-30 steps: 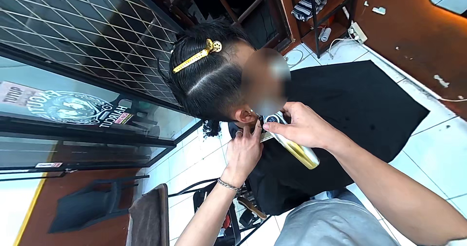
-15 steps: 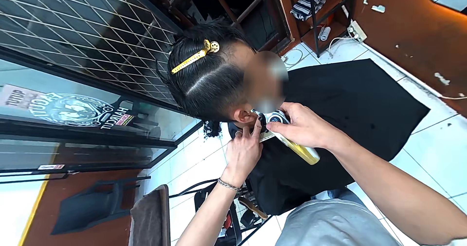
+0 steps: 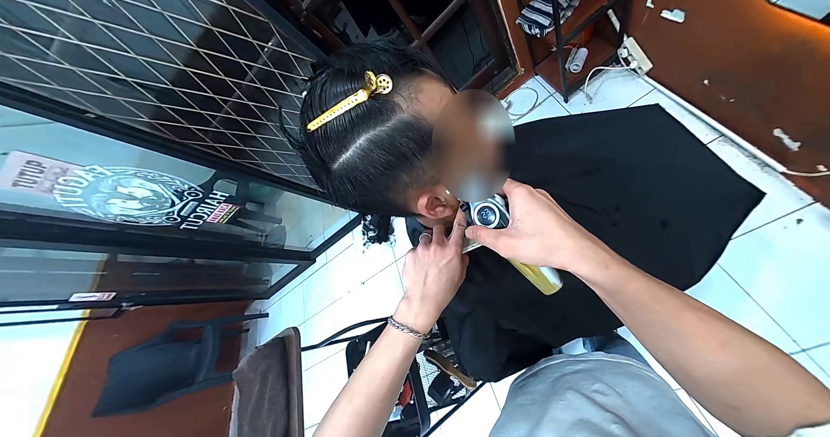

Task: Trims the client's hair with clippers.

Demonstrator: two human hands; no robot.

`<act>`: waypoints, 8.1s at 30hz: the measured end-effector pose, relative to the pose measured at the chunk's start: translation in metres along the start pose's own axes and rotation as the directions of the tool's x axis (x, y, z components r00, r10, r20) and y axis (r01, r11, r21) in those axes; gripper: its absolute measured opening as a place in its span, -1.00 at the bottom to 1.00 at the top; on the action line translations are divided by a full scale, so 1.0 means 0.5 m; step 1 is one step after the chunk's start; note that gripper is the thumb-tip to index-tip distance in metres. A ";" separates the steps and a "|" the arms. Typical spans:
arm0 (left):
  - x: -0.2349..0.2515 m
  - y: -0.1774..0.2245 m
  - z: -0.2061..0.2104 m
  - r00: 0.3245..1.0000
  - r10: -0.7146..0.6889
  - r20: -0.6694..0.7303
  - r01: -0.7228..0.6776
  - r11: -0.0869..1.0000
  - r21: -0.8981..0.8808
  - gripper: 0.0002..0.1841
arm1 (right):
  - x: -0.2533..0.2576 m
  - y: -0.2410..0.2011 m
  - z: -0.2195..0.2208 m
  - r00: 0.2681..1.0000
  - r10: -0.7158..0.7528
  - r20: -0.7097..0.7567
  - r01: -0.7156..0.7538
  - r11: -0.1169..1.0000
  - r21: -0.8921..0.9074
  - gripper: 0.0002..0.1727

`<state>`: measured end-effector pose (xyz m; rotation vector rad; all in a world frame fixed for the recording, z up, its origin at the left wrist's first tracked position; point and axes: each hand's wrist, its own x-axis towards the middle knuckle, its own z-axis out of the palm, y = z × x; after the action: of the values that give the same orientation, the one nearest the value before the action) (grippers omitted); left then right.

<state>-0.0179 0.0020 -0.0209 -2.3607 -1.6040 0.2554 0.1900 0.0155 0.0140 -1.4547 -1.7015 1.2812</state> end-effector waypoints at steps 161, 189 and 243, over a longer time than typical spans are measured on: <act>0.008 0.000 0.012 0.997 0.063 -0.045 -0.063 0.998 -0.002 -0.61 | 0.025 0.021 -0.019 0.983 -0.086 0.161 0.051 0.976 0.212 -0.54; 0.006 -0.001 0.009 0.998 0.053 -0.044 -0.053 0.999 0.000 -0.60 | 0.014 -0.014 -0.019 0.996 -0.059 0.060 0.052 0.993 0.108 -0.48; 0.008 0.000 0.009 0.999 0.046 -0.010 -0.046 0.999 -0.008 -0.63 | -0.003 -0.028 -0.010 0.961 -0.258 -0.096 0.267 0.958 0.103 -0.50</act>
<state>-0.0178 0.0066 -0.0252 -2.4036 -1.5500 0.2468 0.1890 0.0162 0.0288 -1.1543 -1.6731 1.1396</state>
